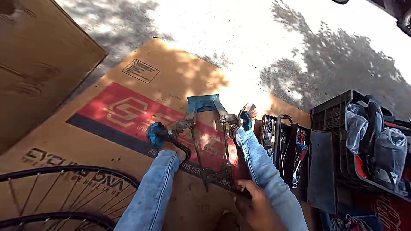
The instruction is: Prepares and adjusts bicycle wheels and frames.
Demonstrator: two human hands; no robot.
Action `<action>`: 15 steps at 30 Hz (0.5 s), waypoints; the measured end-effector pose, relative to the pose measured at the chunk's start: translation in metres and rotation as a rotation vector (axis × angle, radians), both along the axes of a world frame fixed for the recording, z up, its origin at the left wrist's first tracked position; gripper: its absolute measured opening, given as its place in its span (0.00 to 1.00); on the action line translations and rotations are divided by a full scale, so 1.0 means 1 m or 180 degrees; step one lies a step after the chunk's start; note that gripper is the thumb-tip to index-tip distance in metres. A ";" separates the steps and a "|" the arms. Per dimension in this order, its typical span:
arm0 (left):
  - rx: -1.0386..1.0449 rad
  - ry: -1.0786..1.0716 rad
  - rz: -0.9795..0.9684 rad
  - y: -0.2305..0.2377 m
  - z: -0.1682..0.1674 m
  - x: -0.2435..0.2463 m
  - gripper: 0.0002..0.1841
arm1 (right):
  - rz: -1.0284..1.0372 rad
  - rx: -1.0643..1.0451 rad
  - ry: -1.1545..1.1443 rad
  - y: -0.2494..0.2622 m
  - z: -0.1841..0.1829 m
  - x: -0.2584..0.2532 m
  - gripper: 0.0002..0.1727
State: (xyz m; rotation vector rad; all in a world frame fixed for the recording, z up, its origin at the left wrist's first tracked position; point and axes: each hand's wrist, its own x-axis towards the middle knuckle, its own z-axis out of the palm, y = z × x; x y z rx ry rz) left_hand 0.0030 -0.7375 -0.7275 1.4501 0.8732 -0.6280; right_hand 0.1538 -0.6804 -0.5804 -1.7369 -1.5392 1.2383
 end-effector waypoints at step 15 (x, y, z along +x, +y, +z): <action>-0.1088 -0.1286 0.5293 0.120 0.175 -0.042 0.19 | -0.1077 0.0168 0.1800 0.040 -0.017 -0.070 0.18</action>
